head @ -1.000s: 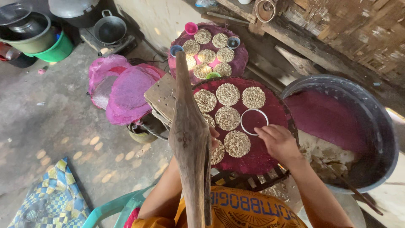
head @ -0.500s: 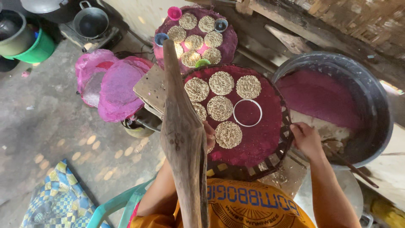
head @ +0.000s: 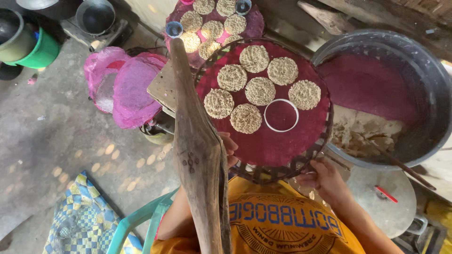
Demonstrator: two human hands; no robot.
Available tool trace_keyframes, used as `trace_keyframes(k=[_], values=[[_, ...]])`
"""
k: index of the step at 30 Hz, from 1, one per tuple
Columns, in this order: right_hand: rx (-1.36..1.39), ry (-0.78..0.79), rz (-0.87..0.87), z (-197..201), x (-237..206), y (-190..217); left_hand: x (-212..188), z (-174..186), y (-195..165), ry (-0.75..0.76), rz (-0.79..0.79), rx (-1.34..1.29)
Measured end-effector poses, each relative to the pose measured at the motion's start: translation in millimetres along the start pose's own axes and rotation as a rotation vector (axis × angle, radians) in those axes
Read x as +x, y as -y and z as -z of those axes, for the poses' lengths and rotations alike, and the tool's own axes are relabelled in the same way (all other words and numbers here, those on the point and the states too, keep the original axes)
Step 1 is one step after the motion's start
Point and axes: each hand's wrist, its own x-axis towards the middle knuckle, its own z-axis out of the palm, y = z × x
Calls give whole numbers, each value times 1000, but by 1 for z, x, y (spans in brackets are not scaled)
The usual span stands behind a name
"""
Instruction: The person scoops dough from a large basin into a wooden hand press and squeezes it to extrude shredded dough into a ring mold set on a red mesh tray, forming round noodle discs. They lift the ring off each finished disc and repeat, gradually filling the tray with discs.
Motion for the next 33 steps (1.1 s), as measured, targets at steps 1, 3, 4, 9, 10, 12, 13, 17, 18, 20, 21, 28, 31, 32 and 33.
trace_keyframes(k=[1, 3, 4, 9, 10, 12, 13, 17, 18, 20, 21, 28, 31, 32, 33], values=[[-35, 12, -84, 2, -4, -2, 0, 0, -2, 3, -7, 1], [-292, 33, -121, 10, -12, 1, 0, 1, -5, -12, -26, 51], [-515, 39, -71, 17, -16, 7, 1, 1, -5, -27, -21, 79], [-1127, -34, 911, 7, -15, 40, 9, -5, 1, -5, -46, 53], [-1201, -49, 993, -7, -9, 46, 10, -8, 2, -8, -38, 50], [-1323, -78, 1119, -33, -2, 54, 11, -13, 4, -13, -26, 48], [-1372, -88, 1155, -45, -2, 58, 11, -15, 3, -16, -24, 49], [-1377, -157, 1423, -70, -13, 64, 11, -20, -4, -19, -6, 48], [-1362, -146, 1415, -72, -15, 66, 12, -20, -5, -20, -3, 49], [-1334, -124, 1396, -72, -16, 67, 14, -19, -7, -21, 4, 50], [-1335, -132, 1407, -72, -14, 67, 15, -18, -8, -24, 5, 49], [-1314, -143, 1469, -68, 8, 62, 16, -18, -8, -34, 11, 67], [-1323, -154, 1487, -71, 6, 62, 19, -19, -12, -36, 8, 74], [-1327, -154, 1492, -72, 3, 63, 23, -19, -15, -41, 5, 78], [-1338, -158, 1479, -73, 0, 65, 26, -19, -20, -45, 3, 87]])
